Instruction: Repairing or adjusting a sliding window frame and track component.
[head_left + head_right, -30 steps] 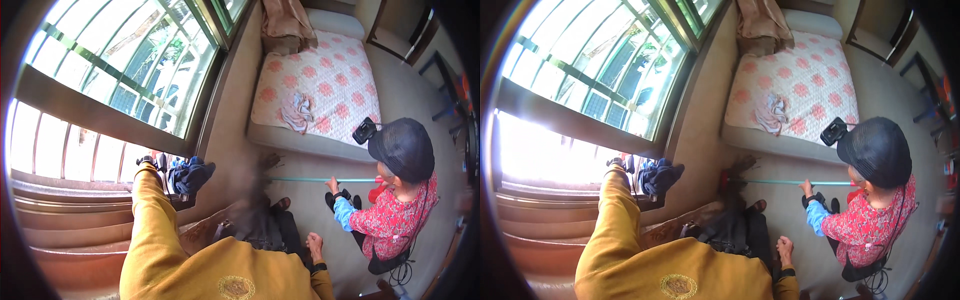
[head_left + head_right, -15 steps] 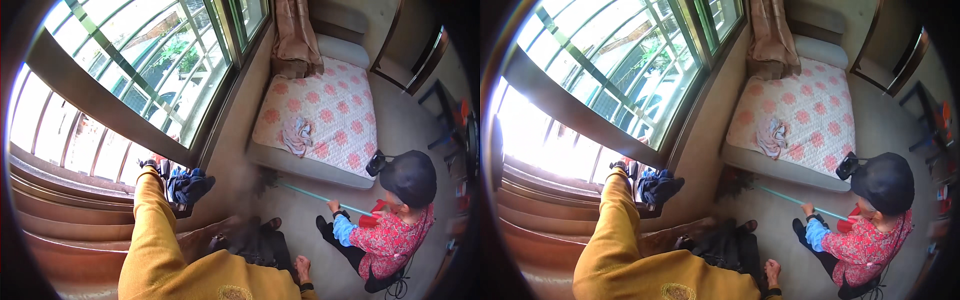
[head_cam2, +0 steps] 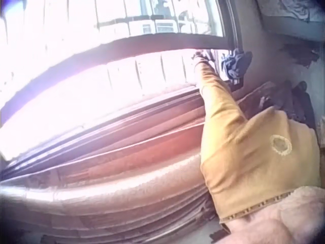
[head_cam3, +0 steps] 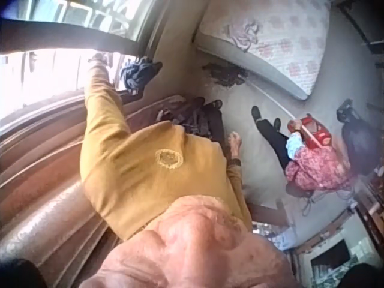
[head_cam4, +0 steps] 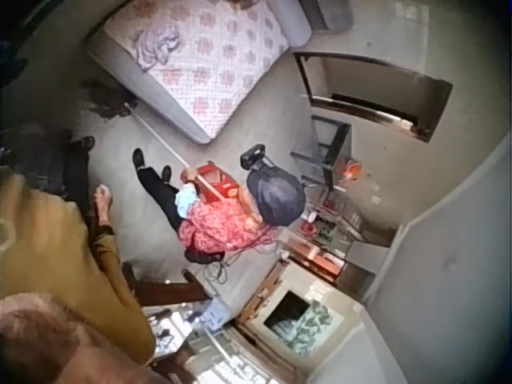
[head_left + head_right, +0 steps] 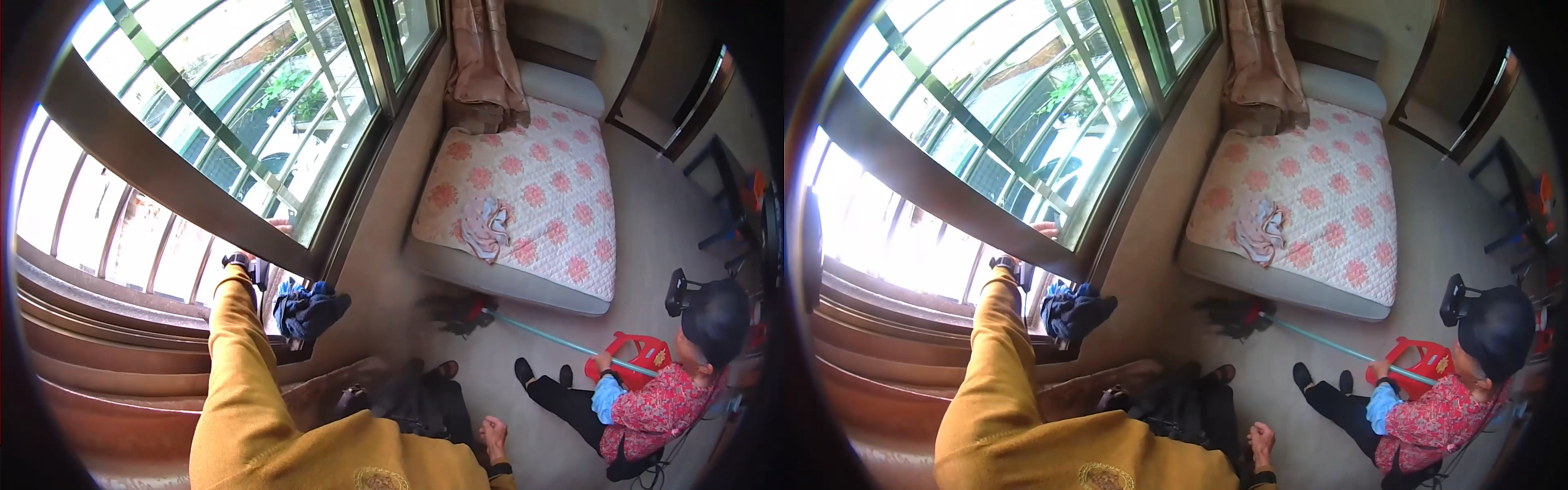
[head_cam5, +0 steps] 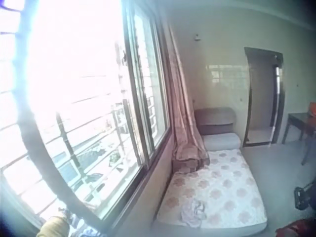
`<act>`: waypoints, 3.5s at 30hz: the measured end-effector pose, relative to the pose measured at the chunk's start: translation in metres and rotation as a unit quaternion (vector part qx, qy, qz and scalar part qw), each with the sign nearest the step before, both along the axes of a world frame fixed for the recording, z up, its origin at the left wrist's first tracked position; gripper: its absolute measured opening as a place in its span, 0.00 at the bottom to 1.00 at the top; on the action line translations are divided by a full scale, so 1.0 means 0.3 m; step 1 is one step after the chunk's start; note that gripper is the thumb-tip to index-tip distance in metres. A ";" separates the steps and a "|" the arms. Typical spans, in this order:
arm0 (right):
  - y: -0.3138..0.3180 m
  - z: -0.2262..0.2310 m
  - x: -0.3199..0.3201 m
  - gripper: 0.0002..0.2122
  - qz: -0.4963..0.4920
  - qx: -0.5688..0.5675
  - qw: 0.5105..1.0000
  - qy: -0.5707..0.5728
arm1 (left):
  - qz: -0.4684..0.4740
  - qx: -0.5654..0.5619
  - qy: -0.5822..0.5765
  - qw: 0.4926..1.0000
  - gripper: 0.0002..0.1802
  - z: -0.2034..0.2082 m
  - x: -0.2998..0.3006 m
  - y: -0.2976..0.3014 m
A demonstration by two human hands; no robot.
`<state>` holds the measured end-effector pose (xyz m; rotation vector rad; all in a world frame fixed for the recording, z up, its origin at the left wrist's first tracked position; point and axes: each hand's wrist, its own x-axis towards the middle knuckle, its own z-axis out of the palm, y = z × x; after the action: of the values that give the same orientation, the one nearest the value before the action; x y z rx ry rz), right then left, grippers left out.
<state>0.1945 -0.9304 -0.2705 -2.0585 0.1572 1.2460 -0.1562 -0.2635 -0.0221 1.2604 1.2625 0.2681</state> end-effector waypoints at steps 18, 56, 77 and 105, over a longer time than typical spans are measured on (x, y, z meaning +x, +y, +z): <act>0.019 0.015 0.005 0.14 0.025 -0.011 1.000 0.013 | -0.067 0.100 -0.012 0.993 0.14 0.225 0.193 0.111; 0.113 -0.095 -0.075 0.12 0.056 0.004 0.998 0.009 | -0.185 0.123 0.040 0.974 0.12 0.138 0.244 0.284; 0.464 -0.015 0.006 0.12 0.042 -0.043 0.998 0.005 | -0.135 0.266 0.022 0.954 0.08 0.092 0.275 0.289; 1.921 0.785 -0.449 0.27 0.372 0.595 0.689 -0.182 | -0.042 0.217 0.002 0.975 0.05 0.006 0.327 0.298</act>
<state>0.0598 -0.3541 -0.0351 -1.0579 -1.4366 0.8423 -0.0582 -0.1741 -0.0204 1.6830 1.1866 0.5005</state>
